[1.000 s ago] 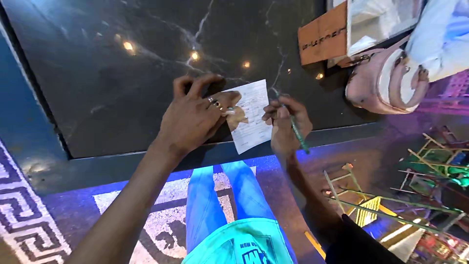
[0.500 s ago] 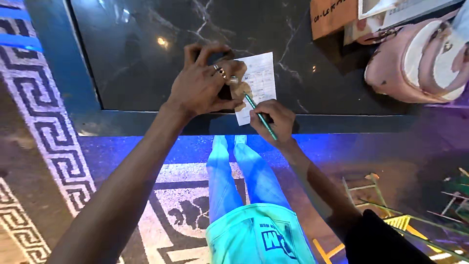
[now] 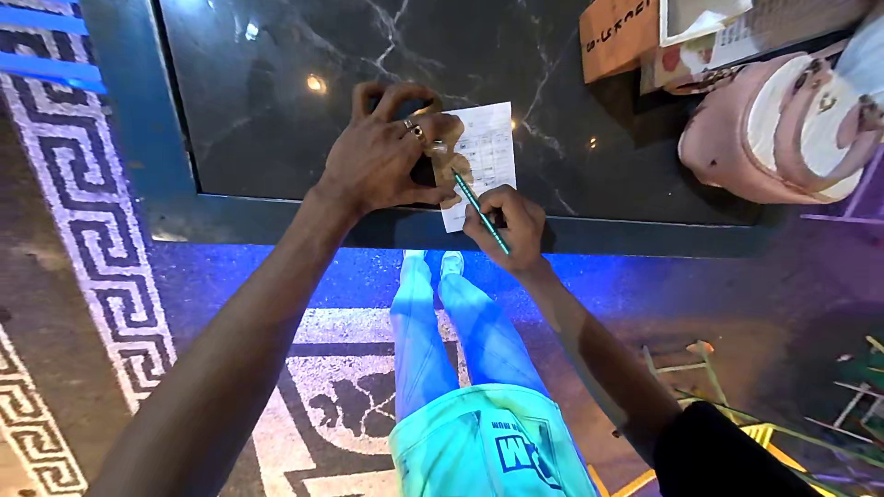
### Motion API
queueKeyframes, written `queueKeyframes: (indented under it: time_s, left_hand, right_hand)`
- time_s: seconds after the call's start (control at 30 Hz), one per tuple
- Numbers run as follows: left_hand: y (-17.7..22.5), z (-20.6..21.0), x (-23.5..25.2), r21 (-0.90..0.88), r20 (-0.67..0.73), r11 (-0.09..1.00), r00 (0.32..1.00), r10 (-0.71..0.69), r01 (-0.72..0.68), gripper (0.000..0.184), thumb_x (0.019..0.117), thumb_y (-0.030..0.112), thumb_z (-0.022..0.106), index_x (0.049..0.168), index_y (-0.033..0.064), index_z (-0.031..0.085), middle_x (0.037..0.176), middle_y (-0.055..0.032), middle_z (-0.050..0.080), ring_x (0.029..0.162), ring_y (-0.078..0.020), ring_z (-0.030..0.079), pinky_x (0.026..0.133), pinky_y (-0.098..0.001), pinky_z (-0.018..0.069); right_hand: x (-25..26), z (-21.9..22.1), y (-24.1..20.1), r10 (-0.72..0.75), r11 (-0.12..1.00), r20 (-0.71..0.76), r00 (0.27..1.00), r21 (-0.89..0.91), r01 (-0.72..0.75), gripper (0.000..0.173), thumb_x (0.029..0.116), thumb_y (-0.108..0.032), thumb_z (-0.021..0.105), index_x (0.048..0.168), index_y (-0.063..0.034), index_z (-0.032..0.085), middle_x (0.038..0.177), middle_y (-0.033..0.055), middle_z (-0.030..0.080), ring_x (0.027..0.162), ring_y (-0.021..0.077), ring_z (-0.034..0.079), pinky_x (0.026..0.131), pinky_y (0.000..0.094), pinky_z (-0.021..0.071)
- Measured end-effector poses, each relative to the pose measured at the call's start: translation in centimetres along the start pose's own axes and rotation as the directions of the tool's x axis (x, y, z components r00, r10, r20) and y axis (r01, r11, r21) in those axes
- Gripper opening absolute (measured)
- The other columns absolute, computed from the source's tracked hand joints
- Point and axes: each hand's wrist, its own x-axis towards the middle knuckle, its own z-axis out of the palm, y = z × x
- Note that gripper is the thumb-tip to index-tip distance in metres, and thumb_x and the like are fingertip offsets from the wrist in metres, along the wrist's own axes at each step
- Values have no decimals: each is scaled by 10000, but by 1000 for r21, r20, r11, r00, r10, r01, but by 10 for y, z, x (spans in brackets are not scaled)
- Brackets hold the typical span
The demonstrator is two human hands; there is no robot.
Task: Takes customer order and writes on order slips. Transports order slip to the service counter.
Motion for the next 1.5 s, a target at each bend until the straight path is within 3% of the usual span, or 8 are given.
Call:
queueKeyframes:
  time_s: [0.2, 0.67, 0.87, 0.97, 1.5]
  left_hand:
    - [0, -2, 2, 3, 29, 1000, 999, -21, 21, 852, 810, 752, 627, 1433, 174, 568, 1318, -78, 673, 1376, -352, 467, 1165, -561, 220]
    - [1, -1, 2, -7, 12, 1000, 1000, -17, 17, 847, 824, 772, 596, 1409, 160, 584, 1351, -63, 662, 1380, -348, 468, 1151, -579, 233]
    - [-1, 0, 1, 4, 6, 1000, 1000, -2, 2, 856, 829, 785, 583, 1408, 155, 580, 1335, -58, 669, 1375, -344, 468, 1142, -573, 245]
    - [0, 0, 1, 6, 1, 1000, 1000, 6, -6, 850, 834, 778, 584, 1410, 152, 577, 1326, -68, 671, 1364, -351, 476, 1133, -571, 255]
    - [1, -1, 2, 6, 12, 1000, 1000, -12, 12, 865, 818, 797, 581, 1416, 173, 575, 1311, -54, 679, 1357, -335, 481, 1136, -561, 245]
  right_hand:
    - [0, 1, 0, -1, 1000, -11, 1000, -4, 1, 139, 875, -44, 712, 814, 3, 596, 747, 101, 630, 604, 82, 571, 515, 185, 469]
    - [0, 0, 0, 49, 995, -119, 992, -75, -58, 158, 914, -65, 647, 794, -19, 555, 700, 79, 581, 568, 89, 543, 492, 203, 456]
    - [2, 1, 1, 4, 994, -184, 983, -106, -23, 336, 925, -44, 626, 653, -58, 430, 669, 108, 542, 603, 162, 565, 530, 257, 471]
    - [0, -1, -2, 26, 990, -160, 987, -136, -48, 353, 932, -39, 614, 641, -65, 417, 696, 99, 535, 606, 137, 545, 512, 231, 449]
    - [1, 1, 1, -5, 987, -170, 985, -158, -22, 328, 929, -42, 598, 648, -56, 430, 679, 108, 528, 570, 132, 502, 496, 232, 403]
